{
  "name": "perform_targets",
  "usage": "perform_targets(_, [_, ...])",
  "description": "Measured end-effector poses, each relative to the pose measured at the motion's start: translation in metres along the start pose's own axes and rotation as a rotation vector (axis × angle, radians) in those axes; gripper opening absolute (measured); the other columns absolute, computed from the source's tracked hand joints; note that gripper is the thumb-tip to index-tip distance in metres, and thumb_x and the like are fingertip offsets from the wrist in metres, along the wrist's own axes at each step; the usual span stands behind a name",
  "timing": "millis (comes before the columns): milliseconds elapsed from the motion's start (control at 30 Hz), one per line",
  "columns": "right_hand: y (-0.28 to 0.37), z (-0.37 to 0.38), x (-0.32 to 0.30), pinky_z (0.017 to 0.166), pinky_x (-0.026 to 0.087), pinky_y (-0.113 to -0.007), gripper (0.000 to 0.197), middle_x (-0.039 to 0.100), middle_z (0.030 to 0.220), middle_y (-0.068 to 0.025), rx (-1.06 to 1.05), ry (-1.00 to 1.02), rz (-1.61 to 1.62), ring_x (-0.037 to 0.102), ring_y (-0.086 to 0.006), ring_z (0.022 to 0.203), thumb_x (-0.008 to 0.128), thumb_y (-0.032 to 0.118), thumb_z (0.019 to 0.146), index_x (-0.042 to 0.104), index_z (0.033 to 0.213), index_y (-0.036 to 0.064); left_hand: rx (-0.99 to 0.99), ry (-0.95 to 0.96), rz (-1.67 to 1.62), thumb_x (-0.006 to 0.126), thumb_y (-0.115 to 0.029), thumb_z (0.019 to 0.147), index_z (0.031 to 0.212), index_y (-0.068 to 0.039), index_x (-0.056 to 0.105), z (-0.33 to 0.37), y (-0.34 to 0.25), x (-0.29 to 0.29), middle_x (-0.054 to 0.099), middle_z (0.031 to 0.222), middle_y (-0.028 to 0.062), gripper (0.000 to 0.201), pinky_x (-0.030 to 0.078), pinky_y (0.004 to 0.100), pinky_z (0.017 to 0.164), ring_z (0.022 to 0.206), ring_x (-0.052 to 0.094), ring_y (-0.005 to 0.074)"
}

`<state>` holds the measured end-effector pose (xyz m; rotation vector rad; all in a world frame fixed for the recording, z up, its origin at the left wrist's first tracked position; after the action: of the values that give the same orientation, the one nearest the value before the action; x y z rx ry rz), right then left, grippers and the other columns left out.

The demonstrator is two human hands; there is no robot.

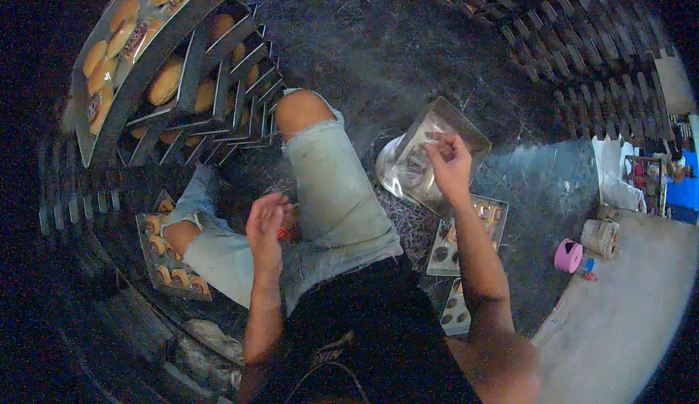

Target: The person sits on the floor and repeatedly picks up round buns from a metal tray, places each into a clear plastic wrapper, seals it, and returns the packaged bun to the tray. The process is repeated for multiple buns.

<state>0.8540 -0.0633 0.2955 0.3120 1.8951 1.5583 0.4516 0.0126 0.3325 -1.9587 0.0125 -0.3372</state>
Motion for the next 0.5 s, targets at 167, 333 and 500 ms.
perform_targets(167, [0.145,-0.036,0.071,0.078,0.057,-0.027,0.021,0.062,0.132,-0.0209,-0.196,-0.049,0.392,0.068,-0.0139,0.089,0.071,0.000,0.095,0.052,0.099,0.0045,0.197,0.259,0.049,0.074,-0.009,0.095,0.152,-0.004,0.043,0.025,-0.011,0.055,0.062,0.134,0.0108,0.065,0.048,0.0332,0.102,0.120,0.060,0.0188])
perform_targets(333, [0.161,-0.048,0.130,0.081,0.056,-0.029,0.029,0.070,0.112,-0.0150,-0.194,0.032,0.460,0.068,-0.0156,0.090,0.077,0.003,0.092,0.054,0.110,0.0050,0.169,-0.047,-0.375,0.071,-0.015,0.099,0.131,-0.002,0.060,0.047,-0.030,0.050,0.068,0.117,0.0053,0.036,0.051,0.0265,0.089,0.104,0.064,0.0123])
perform_targets(500, [0.177,-0.068,0.189,0.082,0.053,-0.029,0.030,0.073,0.098,-0.0074,-0.032,0.346,0.272,0.067,-0.0138,0.090,0.082,0.004,0.088,0.068,0.114,0.0028,0.177,-0.268,-0.227,0.066,-0.018,0.104,0.107,-0.002,0.067,0.039,-0.044,-0.009,0.068,0.089,-0.0009,0.017,0.050,0.0220,0.071,0.078,0.060,0.0057])
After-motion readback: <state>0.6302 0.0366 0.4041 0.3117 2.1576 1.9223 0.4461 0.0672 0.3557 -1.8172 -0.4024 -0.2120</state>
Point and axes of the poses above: each hand's wrist, its own z-axis towards the middle knuckle, its own x-axis out of the palm, y = z × x, the point moved 2 cm from there along z, towards the middle knuckle
